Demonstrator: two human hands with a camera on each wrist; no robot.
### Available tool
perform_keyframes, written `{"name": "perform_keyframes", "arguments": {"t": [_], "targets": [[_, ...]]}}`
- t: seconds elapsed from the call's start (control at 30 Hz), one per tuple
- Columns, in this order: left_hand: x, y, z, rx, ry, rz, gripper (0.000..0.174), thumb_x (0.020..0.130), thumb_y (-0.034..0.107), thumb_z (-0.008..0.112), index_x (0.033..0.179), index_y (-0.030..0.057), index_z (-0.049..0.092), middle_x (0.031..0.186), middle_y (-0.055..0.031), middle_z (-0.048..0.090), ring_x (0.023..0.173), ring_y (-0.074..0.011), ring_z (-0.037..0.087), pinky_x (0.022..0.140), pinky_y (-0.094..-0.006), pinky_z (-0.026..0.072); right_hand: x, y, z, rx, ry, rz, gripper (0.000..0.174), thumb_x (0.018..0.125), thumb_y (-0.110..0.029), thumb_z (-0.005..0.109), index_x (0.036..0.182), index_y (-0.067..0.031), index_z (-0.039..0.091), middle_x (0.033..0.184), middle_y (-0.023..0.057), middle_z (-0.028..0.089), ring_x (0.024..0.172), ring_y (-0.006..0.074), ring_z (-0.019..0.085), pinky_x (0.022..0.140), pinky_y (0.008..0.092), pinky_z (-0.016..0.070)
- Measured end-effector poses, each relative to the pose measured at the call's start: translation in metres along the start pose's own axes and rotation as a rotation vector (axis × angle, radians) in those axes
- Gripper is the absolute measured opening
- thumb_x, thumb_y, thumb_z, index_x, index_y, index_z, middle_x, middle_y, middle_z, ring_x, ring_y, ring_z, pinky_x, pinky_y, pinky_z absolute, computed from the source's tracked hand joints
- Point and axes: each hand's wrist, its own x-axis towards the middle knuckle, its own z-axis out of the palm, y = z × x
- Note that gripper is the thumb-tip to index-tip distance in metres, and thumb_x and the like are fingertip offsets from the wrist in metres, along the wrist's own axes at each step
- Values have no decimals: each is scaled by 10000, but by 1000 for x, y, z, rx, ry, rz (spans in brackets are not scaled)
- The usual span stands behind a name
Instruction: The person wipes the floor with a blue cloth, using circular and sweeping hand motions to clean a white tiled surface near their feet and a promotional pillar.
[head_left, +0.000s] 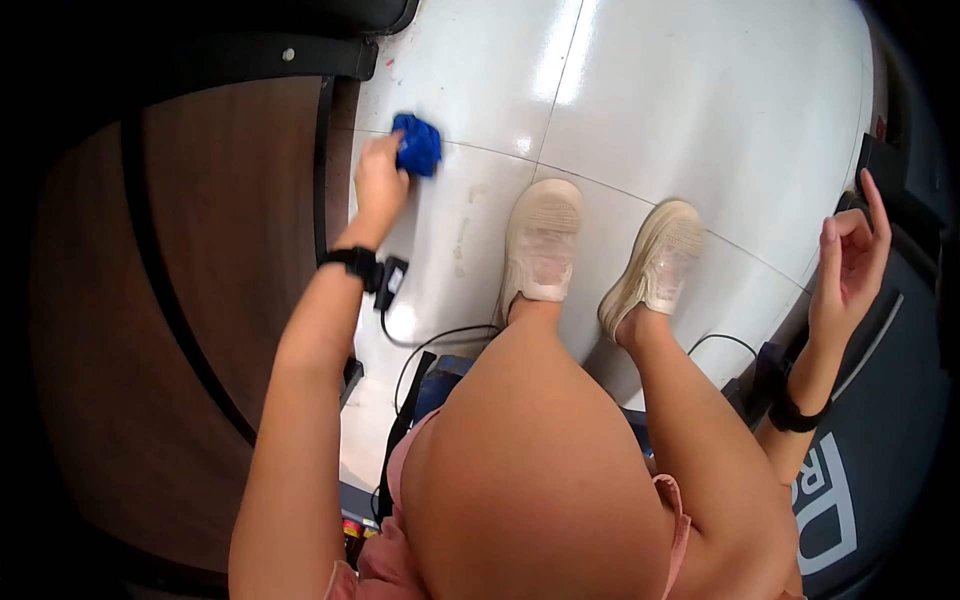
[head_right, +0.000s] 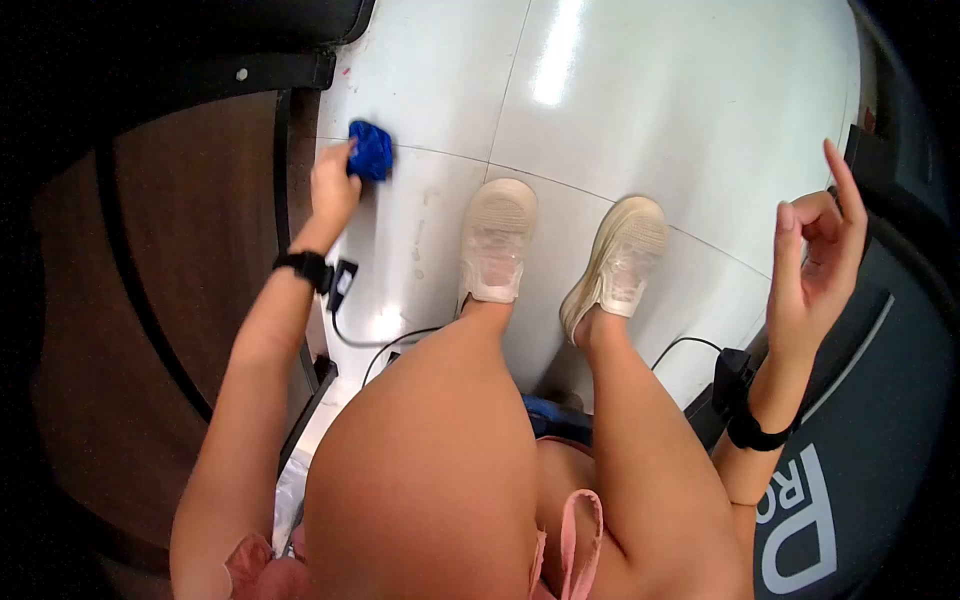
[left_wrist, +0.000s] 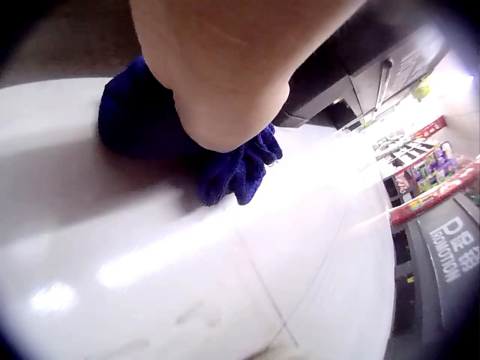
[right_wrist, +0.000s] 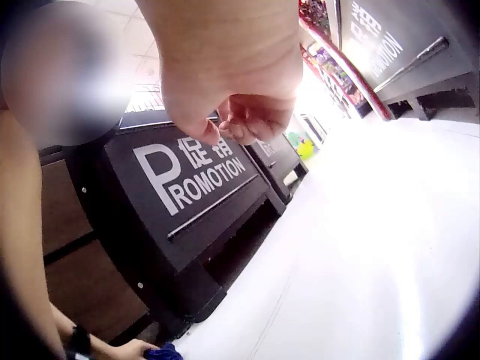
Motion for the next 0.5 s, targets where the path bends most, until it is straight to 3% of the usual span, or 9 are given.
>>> {"name": "perform_keyframes", "arguments": {"t": [0.1,0.23,0.3,0.37,0.5], "targets": [[-5,3,-1,-24,-56,43,489,595,-113,568,1064,26,577,935,-161,594,946,-329,536,836,-386,450,-8,0,11,35,-63,34,463,856,-22,542,1301,-16,412,636,-14,453,584,42,425,543,175,312],[47,-15,2,63,89,93,436,617,-68,562,1039,36,586,918,-162,595,926,-334,545,817,-405,452,8,-3,13,123,-95,3,472,857,-19,539,1309,-12,402,633,-28,422,579,43,395,551,169,298],[81,-20,11,131,218,69,388,640,-28,554,1020,39,599,921,-159,601,913,-340,549,817,-414,453,17,1,22,164,-116,57,460,864,-36,536,1308,-37,417,641,-33,402,581,38,384,557,172,312],[111,-10,9,143,191,-126,354,651,-8,546,998,29,609,919,-160,605,908,-344,549,820,-418,453,19,23,40,170,-177,111,442,867,-53,536,1298,-80,443,645,-35,407,578,45,387,558,174,324],[110,-18,16,114,268,-2,346,645,-9,547,985,15,607,914,-169,606,910,-355,541,821,-418,451,1,67,70,51,-398,311,411,853,-50,536,1256,-103,474,635,-6,412,573,72,395,557,206,360]]}}
